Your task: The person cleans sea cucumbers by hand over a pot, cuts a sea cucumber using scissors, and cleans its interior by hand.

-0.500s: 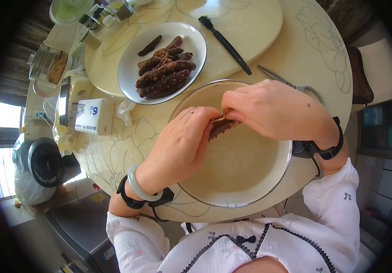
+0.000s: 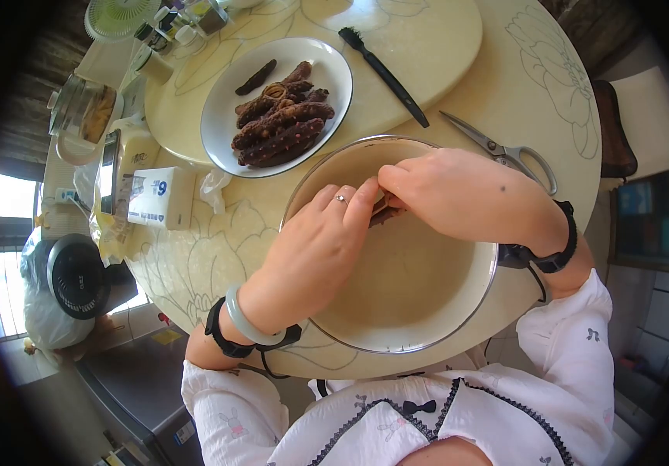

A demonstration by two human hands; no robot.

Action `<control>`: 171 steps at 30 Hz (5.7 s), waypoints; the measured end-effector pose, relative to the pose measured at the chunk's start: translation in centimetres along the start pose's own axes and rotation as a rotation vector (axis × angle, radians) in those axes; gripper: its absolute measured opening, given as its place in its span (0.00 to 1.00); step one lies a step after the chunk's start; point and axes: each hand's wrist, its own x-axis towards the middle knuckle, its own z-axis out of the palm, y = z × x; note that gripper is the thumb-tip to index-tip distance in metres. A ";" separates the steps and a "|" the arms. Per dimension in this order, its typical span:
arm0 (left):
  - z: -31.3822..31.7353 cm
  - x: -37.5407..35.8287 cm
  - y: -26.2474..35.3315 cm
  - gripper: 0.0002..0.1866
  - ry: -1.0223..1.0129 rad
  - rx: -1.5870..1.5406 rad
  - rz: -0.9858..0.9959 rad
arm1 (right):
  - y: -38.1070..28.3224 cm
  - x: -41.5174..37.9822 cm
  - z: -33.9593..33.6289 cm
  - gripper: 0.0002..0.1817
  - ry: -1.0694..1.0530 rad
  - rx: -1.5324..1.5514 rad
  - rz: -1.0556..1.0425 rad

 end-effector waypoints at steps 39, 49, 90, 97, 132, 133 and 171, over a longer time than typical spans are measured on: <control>-0.1 0.2 -0.5 0.03 0.119 -0.214 0.035 | -0.5 0.0 -0.4 0.09 -0.009 0.041 -0.081; 0.1 0.3 -0.9 0.10 0.124 -0.191 0.093 | -0.9 -0.2 -1.9 0.10 -0.068 0.005 -0.031; -0.3 0.3 -0.6 0.08 -0.028 -0.447 -0.119 | -1.4 -0.9 -1.7 0.05 0.051 -0.063 -0.138; -0.6 0.5 -0.4 0.06 0.019 -0.408 -0.048 | -1.4 -0.6 -1.8 0.04 -0.008 -0.003 -0.064; 0.6 -0.1 -0.7 0.18 -0.128 0.065 0.031 | 0.4 -0.3 1.2 0.08 -0.045 -0.080 -0.111; 0.7 -0.1 -0.8 0.17 -0.069 0.023 0.040 | 0.2 0.0 0.9 0.08 -0.123 -0.101 -0.068; -0.5 0.2 -0.1 0.04 0.104 -0.423 -0.074 | 0.7 1.1 -0.6 0.11 -0.033 0.406 -0.105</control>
